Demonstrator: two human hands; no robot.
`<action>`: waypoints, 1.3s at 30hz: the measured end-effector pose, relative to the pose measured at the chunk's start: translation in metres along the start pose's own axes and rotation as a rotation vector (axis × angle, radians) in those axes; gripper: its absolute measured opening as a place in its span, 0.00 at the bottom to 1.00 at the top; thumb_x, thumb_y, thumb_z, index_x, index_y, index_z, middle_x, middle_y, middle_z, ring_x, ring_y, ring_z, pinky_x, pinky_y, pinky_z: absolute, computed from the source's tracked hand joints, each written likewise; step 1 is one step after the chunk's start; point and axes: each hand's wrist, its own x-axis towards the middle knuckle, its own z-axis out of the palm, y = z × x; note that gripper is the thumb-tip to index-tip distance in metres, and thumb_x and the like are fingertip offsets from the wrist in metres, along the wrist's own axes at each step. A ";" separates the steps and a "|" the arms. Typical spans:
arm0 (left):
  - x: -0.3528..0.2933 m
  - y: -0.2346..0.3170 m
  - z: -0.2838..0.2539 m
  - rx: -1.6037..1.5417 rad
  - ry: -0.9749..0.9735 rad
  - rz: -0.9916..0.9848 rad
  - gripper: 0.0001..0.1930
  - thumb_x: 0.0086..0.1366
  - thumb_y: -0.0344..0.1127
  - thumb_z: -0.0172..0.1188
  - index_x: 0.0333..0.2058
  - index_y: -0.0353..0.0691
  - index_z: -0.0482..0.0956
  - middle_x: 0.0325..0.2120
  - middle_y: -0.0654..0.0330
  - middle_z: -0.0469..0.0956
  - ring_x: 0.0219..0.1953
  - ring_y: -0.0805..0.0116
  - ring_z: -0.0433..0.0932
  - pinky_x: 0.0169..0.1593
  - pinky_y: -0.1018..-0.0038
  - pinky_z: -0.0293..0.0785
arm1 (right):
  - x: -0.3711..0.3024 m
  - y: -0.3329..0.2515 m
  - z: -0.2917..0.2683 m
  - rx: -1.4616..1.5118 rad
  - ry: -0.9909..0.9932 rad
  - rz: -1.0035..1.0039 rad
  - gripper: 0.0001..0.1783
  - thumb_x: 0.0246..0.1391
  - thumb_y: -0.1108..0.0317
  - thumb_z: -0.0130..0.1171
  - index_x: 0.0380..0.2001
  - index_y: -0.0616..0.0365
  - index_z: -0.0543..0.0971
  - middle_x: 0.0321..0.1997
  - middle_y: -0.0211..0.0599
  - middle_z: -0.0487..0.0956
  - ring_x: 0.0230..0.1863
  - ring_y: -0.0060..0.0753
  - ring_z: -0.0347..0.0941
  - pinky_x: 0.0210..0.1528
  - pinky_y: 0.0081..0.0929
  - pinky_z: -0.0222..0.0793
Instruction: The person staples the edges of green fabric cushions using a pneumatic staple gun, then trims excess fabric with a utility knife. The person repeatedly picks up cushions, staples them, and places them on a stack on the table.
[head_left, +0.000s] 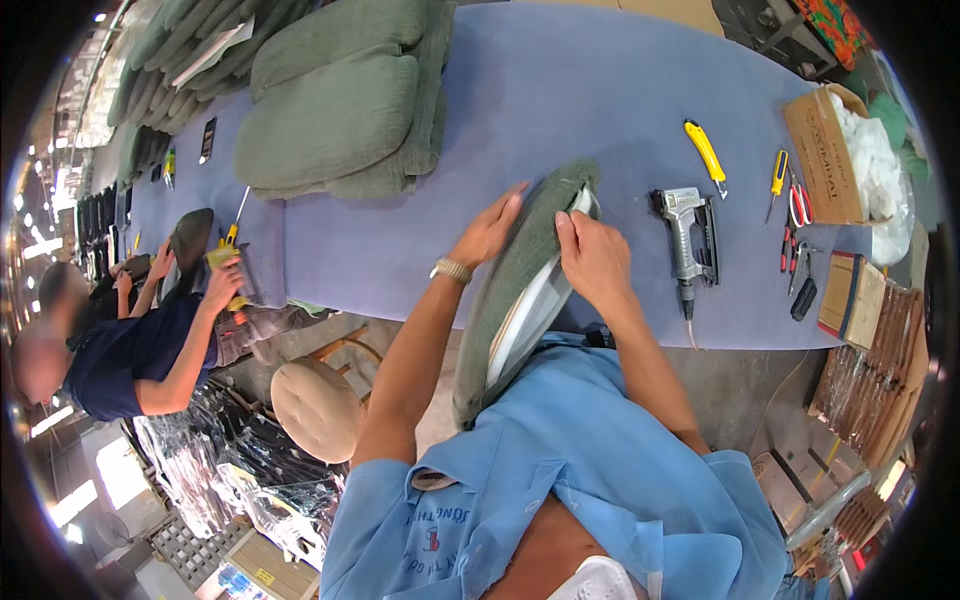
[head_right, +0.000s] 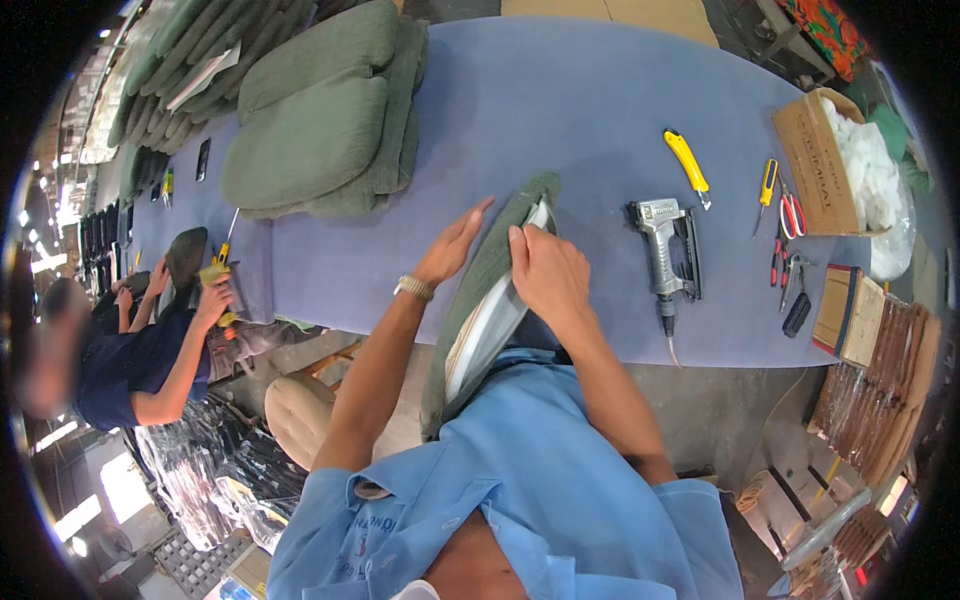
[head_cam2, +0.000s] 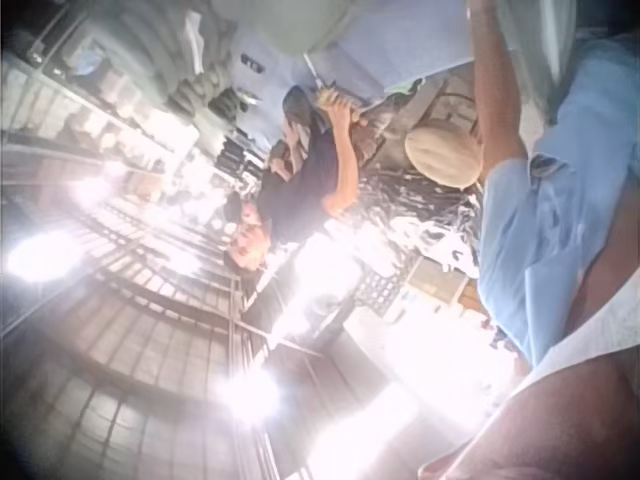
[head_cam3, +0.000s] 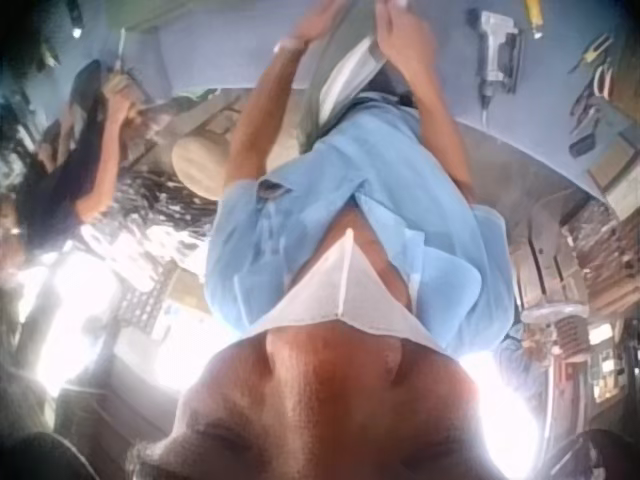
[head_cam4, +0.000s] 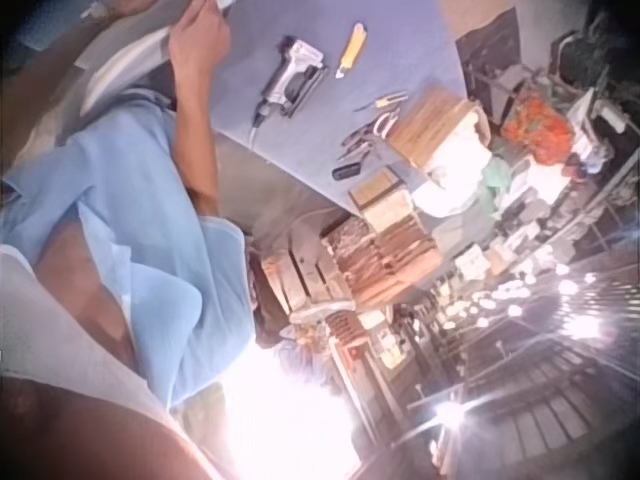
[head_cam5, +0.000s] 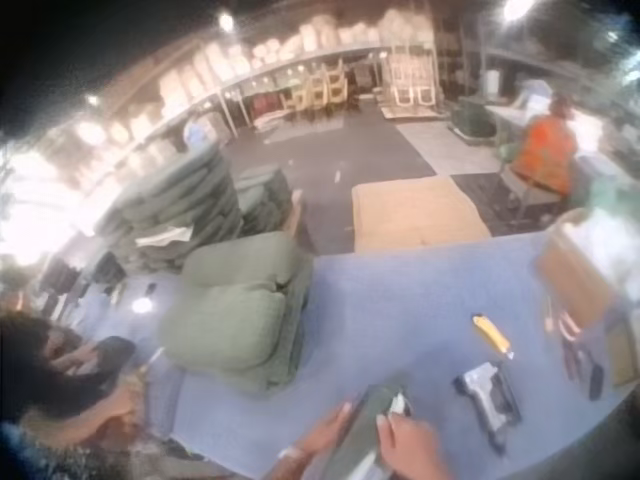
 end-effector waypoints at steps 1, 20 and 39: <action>0.014 0.012 0.009 -0.026 -0.005 -0.022 0.36 0.79 0.64 0.34 0.74 0.46 0.58 0.75 0.48 0.56 0.77 0.53 0.52 0.78 0.64 0.44 | -0.007 0.004 -0.006 -0.002 0.006 -0.011 0.26 0.72 0.50 0.49 0.27 0.61 0.76 0.28 0.56 0.80 0.33 0.60 0.80 0.35 0.55 0.71; 0.000 0.067 -0.007 -0.151 -0.179 0.064 0.42 0.78 0.54 0.47 0.75 0.30 0.42 0.75 0.37 0.47 0.79 0.46 0.43 0.78 0.62 0.44 | 0.031 0.043 0.060 1.020 -0.109 -0.059 0.22 0.76 0.55 0.47 0.32 0.60 0.76 0.26 0.27 0.71 0.30 0.22 0.67 0.35 0.25 0.65; -0.018 0.102 0.024 0.442 0.144 -0.019 0.37 0.73 0.43 0.58 0.70 0.26 0.54 0.58 0.28 0.72 0.56 0.32 0.76 0.59 0.52 0.74 | 0.018 0.197 -0.014 -0.311 0.399 0.217 0.37 0.52 0.71 0.70 0.66 0.55 0.69 0.60 0.48 0.75 0.61 0.52 0.71 0.64 0.45 0.69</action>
